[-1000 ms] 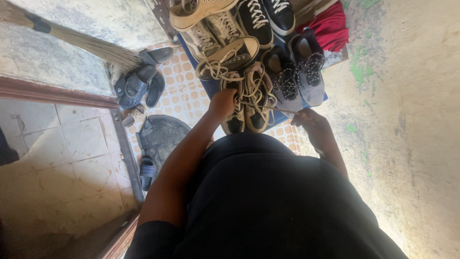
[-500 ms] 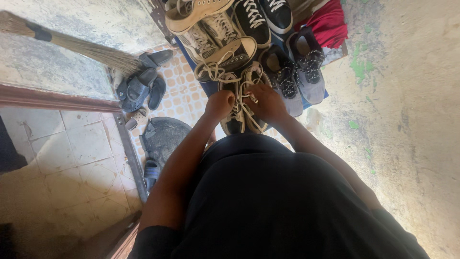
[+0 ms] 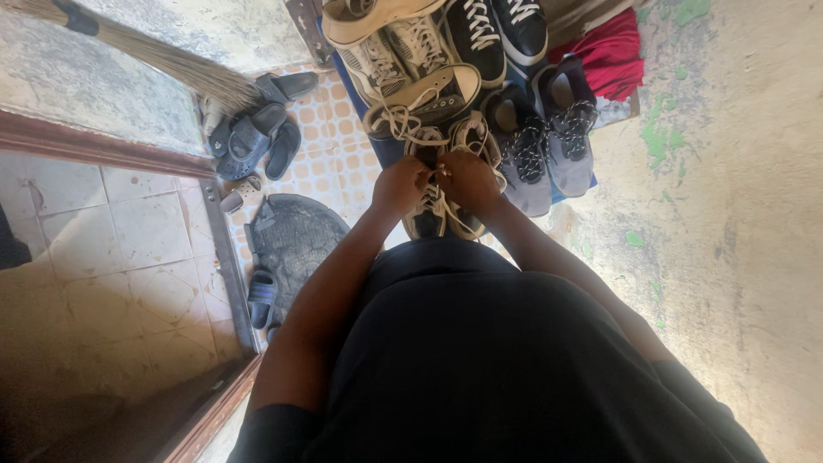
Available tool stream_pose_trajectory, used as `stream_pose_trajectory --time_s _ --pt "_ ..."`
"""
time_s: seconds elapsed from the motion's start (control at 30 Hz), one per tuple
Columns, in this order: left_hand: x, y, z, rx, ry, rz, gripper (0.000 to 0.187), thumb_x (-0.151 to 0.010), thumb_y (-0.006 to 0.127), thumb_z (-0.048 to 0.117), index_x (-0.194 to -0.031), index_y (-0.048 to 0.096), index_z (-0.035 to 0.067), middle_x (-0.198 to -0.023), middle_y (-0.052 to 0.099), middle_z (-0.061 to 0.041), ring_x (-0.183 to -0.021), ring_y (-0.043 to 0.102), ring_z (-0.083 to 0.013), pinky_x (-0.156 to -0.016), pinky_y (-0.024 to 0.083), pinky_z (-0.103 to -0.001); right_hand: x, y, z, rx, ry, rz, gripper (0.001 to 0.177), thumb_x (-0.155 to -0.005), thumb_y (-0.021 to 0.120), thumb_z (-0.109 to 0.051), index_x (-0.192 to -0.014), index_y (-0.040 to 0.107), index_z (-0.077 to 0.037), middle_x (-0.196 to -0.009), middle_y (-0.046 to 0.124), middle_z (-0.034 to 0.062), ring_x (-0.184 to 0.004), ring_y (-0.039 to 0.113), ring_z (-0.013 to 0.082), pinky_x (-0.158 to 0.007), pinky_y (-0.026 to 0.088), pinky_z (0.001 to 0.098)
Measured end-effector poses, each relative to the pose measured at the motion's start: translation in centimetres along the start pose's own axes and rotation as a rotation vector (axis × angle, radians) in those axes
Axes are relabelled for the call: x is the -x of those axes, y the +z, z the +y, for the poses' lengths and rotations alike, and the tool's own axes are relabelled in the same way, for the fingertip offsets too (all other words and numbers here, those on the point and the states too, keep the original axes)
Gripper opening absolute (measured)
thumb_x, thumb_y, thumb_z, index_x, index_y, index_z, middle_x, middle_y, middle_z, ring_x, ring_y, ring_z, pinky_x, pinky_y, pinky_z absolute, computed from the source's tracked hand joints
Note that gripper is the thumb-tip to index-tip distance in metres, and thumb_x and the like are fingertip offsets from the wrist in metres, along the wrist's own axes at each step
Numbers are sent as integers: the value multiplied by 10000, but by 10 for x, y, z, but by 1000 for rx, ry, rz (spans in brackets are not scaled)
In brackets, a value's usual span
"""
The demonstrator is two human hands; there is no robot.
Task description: The person stands over a mat covered with sneakers and removes the laces from a shoe, pulling the lace fully out, then threads the lace back through the eyelets to re-lace the shoe, working through pairs one at a time.
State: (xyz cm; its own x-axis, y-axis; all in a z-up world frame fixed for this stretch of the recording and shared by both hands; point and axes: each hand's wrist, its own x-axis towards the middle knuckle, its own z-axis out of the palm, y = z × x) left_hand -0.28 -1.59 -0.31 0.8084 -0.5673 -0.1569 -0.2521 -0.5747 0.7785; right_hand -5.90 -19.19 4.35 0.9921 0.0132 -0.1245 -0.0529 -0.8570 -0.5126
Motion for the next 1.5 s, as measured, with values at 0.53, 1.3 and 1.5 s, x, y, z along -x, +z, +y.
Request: stream_pose_trajectory --time_s 0.53,1.3,1.5 --pt "10 9 -67 338 -253 -261 326 -973 657 309 -1189 743 81 -1056 621 -115 -864 694 -220 -723 575 -332 4 9 6 101 -130 120 102 -892 710 -185 -953 738 -109 -871 650 99 -853 674 291 -735 536 436" --pt "-94 85 -71 611 -598 -579 828 -975 405 706 -1343 650 6 -1255 679 -197 -1107 664 -348 -971 500 -492 26 4 -18 -64 -112 39 218 -974 579 -76 -1144 713 -102 -1097 709 115 -947 717 309 -808 578 413" --pt "-90 86 -81 923 -728 -601 596 -991 617 385 -1369 565 -73 -1125 678 -157 -925 657 -262 -820 607 -407 34 -2 -30 -74 -104 -1 206 -962 601 -94 -1138 710 -97 -1096 708 114 -964 709 317 -804 573 413"
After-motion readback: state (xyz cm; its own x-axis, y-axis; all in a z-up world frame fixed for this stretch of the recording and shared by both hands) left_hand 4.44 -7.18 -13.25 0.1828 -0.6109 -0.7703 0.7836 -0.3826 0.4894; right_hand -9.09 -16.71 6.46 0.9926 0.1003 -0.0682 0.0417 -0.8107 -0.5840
